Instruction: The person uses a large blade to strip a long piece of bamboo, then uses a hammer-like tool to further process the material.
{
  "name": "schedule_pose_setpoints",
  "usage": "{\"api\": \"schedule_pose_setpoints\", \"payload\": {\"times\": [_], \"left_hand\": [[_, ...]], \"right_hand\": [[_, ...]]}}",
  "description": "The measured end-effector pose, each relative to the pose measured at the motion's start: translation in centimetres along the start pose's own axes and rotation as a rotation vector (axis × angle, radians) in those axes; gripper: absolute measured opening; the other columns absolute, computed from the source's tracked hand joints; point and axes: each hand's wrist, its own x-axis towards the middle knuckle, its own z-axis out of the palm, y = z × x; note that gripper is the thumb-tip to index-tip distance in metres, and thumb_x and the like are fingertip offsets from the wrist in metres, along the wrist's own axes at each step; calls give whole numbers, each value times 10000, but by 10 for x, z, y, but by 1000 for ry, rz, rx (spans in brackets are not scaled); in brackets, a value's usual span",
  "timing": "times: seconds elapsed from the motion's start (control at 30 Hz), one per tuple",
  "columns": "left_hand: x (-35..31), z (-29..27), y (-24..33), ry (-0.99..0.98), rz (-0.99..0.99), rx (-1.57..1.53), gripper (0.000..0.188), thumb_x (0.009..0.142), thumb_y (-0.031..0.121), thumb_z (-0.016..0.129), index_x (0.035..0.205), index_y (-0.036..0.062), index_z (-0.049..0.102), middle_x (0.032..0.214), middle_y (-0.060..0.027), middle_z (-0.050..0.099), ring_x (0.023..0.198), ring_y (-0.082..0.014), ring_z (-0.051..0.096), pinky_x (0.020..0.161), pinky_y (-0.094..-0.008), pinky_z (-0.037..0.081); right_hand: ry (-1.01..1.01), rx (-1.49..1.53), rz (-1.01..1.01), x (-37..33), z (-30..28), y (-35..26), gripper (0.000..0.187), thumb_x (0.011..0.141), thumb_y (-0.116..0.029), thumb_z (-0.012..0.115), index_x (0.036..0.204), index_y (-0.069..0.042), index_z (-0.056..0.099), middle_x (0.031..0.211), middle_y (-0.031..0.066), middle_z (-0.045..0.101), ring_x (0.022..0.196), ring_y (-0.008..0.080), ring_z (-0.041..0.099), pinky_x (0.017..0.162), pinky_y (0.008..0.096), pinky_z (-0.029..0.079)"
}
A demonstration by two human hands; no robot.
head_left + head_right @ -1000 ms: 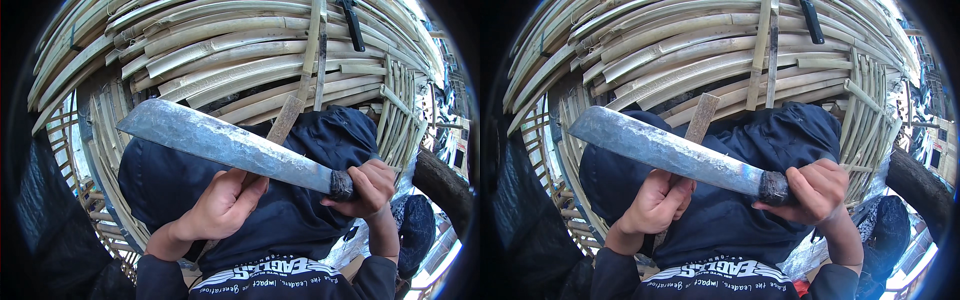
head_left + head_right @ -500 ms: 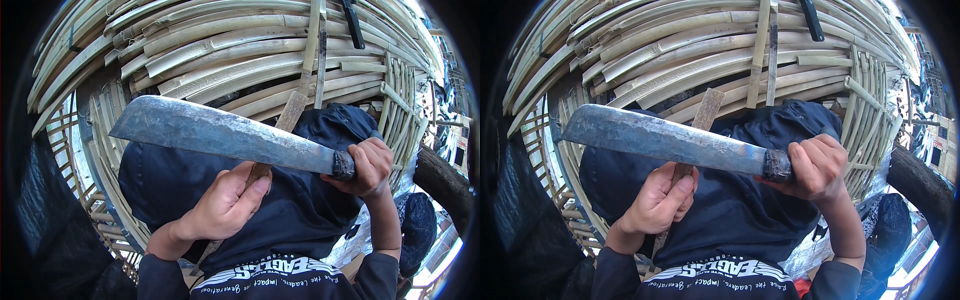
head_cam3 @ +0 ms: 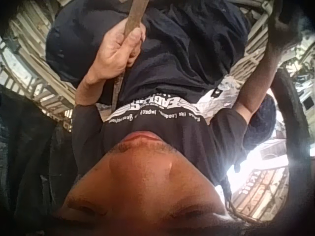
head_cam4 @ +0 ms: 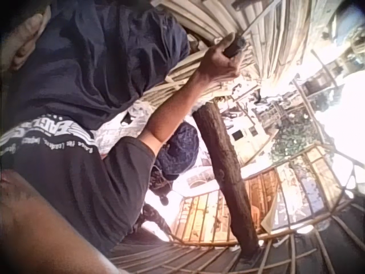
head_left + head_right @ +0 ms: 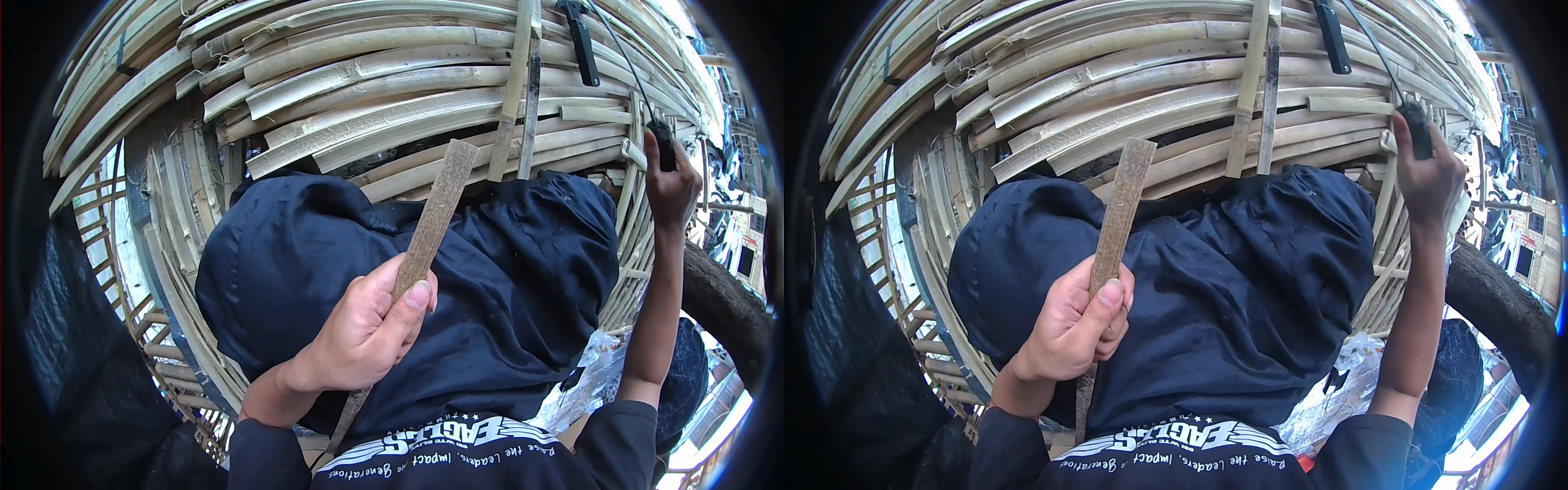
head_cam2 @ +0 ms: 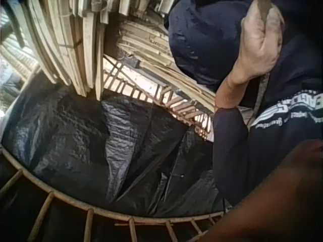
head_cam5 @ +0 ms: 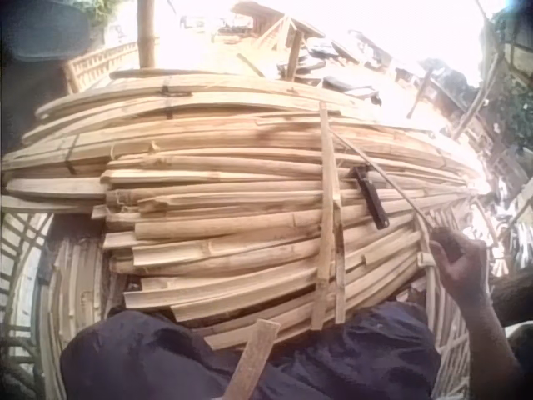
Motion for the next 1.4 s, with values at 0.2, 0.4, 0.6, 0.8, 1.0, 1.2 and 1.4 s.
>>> {"api": "schedule_pose_setpoints", "payload": {"times": [0.2,0.4,0.6,0.8,1.0,1.2,1.4], "left_hand": [[4,-2,0,-18,-4,-7,203,1087,232,422,1006,51,459,604,62,354,461,-7,267,407,-193,239],[3,0,-1,-12,-3,-5,192,1084,225,432,1013,49,461,606,59,360,458,-8,268,411,-196,235],[2,2,1,55,7,104,153,1063,159,468,1015,18,504,591,40,427,489,-18,365,459,-213,296],[-4,0,8,180,64,224,114,1047,100,481,1022,-3,526,604,23,462,520,-24,410,492,-227,329],[-6,4,10,226,77,208,106,1044,89,483,1028,-4,532,609,25,452,528,-18,394,497,-224,315],[-6,1,6,194,127,214,189,1076,200,451,1097,14,475,618,55,393,484,-2,290,442,-187,240],[-7,0,5,223,123,231,202,1076,207,453,1097,8,474,619,54,394,483,-2,288,441,-186,240]], "right_hand": [[-136,276,69,-41,-14,-27,359,899,-335,747,901,20,695,744,111,716,650,174,687,632,297,511],[-200,422,-31,-62,-27,-66,438,880,-402,764,867,24,660,646,64,625,570,128,609,574,261,466],[-199,488,-239,-66,-64,-68,678,782,-607,759,822,62,658,617,77,579,543,184,592,543,293,453],[-188,380,-348,-77,-112,-58,726,765,-626,743,756,90,625,573,89,525,487,231,526,537,335,426],[-224,197,-440,-83,-149,-38,661,800,-559,710,792,96,618,568,89,485,478,226,474,522,348,369],[-223,95,-408,-90,-171,-35,697,800,-595,685,792,98,615,586,98,496,503,244,479,539,366,380],[-336,8,-368,-109,-189,-10,732,821,-620,655,920,105,658,770,168,629,750,349,618,810,476,490]]}}
